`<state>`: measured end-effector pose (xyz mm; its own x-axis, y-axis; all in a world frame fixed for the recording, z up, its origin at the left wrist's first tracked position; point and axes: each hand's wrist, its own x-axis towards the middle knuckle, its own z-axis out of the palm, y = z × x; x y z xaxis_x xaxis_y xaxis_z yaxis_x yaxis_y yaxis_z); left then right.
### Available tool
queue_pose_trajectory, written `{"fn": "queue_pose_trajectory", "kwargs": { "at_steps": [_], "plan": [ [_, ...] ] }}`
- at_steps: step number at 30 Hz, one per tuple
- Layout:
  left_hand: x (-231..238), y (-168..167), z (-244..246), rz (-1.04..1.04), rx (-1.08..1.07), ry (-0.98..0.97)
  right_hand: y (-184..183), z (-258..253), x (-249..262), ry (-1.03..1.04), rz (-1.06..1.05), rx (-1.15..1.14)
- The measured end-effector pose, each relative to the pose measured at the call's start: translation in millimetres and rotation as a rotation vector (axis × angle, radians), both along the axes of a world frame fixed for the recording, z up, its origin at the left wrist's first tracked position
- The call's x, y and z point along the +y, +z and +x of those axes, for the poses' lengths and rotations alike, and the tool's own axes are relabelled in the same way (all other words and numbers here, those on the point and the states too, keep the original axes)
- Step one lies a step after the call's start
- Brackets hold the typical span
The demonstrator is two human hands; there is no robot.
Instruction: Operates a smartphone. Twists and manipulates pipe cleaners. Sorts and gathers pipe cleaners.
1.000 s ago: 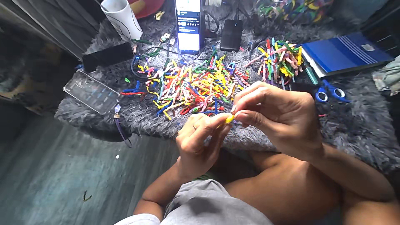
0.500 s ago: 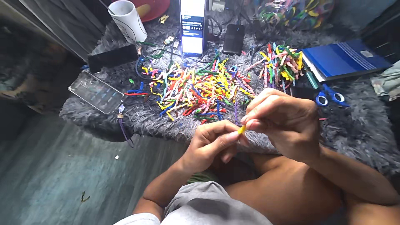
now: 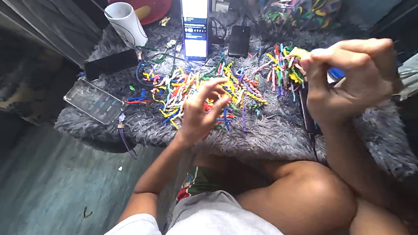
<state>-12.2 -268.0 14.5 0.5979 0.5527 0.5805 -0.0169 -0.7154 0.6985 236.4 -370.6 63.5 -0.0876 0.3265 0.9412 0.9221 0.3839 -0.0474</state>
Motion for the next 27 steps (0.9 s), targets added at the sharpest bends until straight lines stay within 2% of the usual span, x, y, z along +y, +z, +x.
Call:
{"fn": "queue_pose_trajectory", "kwargs": {
  "at_steps": [2,3,5,6,8,13,18,22,27],
  "plan": [
    [32.5,0.5,-2.6,0.113,0.08,0.146,-14.4,25.2,12.7,-0.339,-0.073,-0.095],
    [47.5,0.8,-5.3,0.139,0.132,0.206,-20.3,32.7,16.4,-0.462,-0.217,-0.084],
    [75.3,1.8,-12.2,0.17,0.264,0.309,-24.1,36.7,21.4,-0.527,-0.574,0.009],
    [87.3,2.0,-14.9,0.179,0.323,0.345,-28.3,36.5,23.8,-0.499,-0.643,0.023],
    [108.0,2.0,-17.4,0.197,0.4,0.394,-38.5,28.1,26.2,-0.4,-0.644,-0.019],
    [139.3,-5.8,-9.0,0.184,0.465,0.43,-59.6,-7.8,35.0,-0.075,-0.775,-0.106],
    [150.5,-2.0,7.0,0.188,0.52,0.425,-92.9,-24.1,43.9,0.02,-0.972,-0.172],
    [145.4,-5.7,16.0,0.271,0.422,0.342,-99.4,-26.0,44.9,0.033,-0.882,-0.223],
    [106.3,-8.4,26.2,0.397,0.297,0.043,-91.0,-24.9,40.3,0.019,-0.678,-0.259]
  ]
}}
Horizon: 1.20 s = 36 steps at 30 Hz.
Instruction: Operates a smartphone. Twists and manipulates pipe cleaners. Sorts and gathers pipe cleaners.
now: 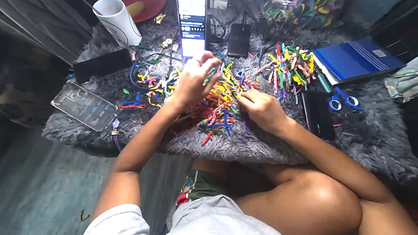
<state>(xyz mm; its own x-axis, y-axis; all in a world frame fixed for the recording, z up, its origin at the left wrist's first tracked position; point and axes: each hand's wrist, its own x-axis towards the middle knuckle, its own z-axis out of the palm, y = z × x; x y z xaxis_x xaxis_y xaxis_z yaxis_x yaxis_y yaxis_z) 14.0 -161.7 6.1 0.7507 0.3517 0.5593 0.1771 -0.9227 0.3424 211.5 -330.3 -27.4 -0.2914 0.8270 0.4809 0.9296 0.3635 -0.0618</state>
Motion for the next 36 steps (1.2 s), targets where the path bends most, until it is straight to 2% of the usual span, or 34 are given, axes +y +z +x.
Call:
{"fn": "queue_pose_trajectory", "kwargs": {
  "at_steps": [2,5,11,16,21,26,30,36],
  "plan": [
    [-14.0,1.8,2.9,0.053,-0.017,-0.099,10.4,-0.9,-3.1,-0.025,0.108,0.023],
    [-35.8,9.3,4.2,0.096,-0.019,-0.181,36.9,-5.4,-12.6,-0.051,0.142,0.123],
    [-73.7,19.0,1.4,0.015,0.045,-0.192,64.3,-16.5,-26.7,-0.031,0.265,0.239],
    [-103.9,23.4,-9.1,-0.064,-0.051,-0.225,81.2,-28.0,-46.1,0.191,0.277,0.501],
    [-125.4,24.6,-23.5,-0.12,-0.377,-0.334,98.2,-37.3,-62.2,0.426,0.188,0.708],
    [-140.8,30.9,-33.9,-0.093,-0.492,-0.268,105.4,-41.7,-67.2,0.437,0.111,0.78],
    [-150.6,31.7,-34.4,-0.055,-0.533,-0.186,107.2,-42.3,-66.5,0.37,0.11,0.74],
    [-164.3,27.3,-31.0,-0.049,-0.549,-0.09,107.7,-48.6,-71.4,0.385,0.108,0.721]
  ]
}}
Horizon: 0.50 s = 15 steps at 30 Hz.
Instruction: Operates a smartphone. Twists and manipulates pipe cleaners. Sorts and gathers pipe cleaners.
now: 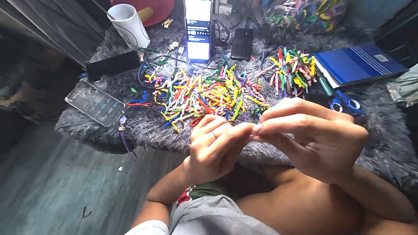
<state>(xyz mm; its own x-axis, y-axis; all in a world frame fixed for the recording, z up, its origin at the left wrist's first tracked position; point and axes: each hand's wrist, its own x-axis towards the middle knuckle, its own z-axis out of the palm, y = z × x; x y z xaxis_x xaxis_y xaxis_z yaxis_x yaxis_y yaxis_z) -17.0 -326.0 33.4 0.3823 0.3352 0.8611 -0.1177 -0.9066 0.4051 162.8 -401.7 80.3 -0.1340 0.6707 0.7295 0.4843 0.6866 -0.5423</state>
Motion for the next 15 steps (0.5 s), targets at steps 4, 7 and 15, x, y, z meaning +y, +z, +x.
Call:
{"fn": "queue_pose_trajectory", "kwargs": {
  "at_steps": [4,7,15],
  "plan": [
    [-10.3,0.6,-0.5,-0.137,-0.009,-0.172,1.6,-2.1,-3.8,0.107,0.019,0.086],
    [-13.2,0.5,-3.2,-0.28,-0.019,-0.328,5.6,0.1,-4.4,0.138,-0.009,0.075],
    [-14.3,-1.5,0.9,-0.048,-0.091,0.002,3.1,0.0,1.1,0.12,-0.164,0.14]
  ]
}}
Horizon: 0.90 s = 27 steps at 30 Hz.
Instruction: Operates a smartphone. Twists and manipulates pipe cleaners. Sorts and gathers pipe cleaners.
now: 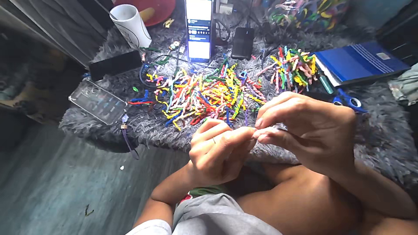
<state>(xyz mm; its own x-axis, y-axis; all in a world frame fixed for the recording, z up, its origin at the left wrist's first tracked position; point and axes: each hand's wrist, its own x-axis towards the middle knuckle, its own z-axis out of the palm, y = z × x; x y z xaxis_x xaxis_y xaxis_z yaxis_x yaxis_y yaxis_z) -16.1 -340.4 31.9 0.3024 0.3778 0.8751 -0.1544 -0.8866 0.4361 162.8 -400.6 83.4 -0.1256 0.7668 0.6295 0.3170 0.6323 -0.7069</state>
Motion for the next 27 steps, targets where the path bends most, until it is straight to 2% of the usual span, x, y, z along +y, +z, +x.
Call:
{"fn": "queue_pose_trajectory", "kwargs": {
  "at_steps": [6,9,12,15,18,21,22,24,25,27],
  "plan": [
    [2.5,-0.7,5.2,0.108,0.039,0.116,-3.2,-2.9,-1.1,-0.007,0.011,0.059],
    [0.6,-0.6,8.0,0.057,0.087,0.026,-7.2,-3.0,-1.5,0.036,0.038,0.131],
    [-3.2,0.5,4.0,-0.241,0.107,-0.376,-10.3,-3.0,-1.9,0.086,0.024,0.203],
    [-6.0,-0.1,2.6,-0.752,0.016,-0.98,-13.6,-6.6,-3.1,0.149,-0.008,0.271],
    [-10.1,-11.8,9.5,-1.17,-0.155,-1.583,-15.0,-10.8,-4.6,0.197,-0.025,0.29],
    [-19.9,-27.4,18.2,-1.375,-0.286,-1.997,-15.0,-14.4,-5.7,0.272,-0.048,0.309],
    [-21.9,-30.2,20.0,-1.39,-0.3,-2.053,-15.6,-14.6,-5.5,0.288,-0.044,0.303],
    [-21.5,-31.3,20.7,-1.392,-0.289,-2.04,-16.3,-12.9,-3.9,0.295,-0.013,0.262],
    [-18.7,-30.7,19.9,-1.353,-0.26,-1.969,-16.3,-11.0,-3.0,0.288,0.009,0.233],
    [-11.0,-25.4,14.4,-1.169,-0.162,-1.653,-13.9,-5.8,-1.4,0.261,0.031,0.196]
  ]
}}
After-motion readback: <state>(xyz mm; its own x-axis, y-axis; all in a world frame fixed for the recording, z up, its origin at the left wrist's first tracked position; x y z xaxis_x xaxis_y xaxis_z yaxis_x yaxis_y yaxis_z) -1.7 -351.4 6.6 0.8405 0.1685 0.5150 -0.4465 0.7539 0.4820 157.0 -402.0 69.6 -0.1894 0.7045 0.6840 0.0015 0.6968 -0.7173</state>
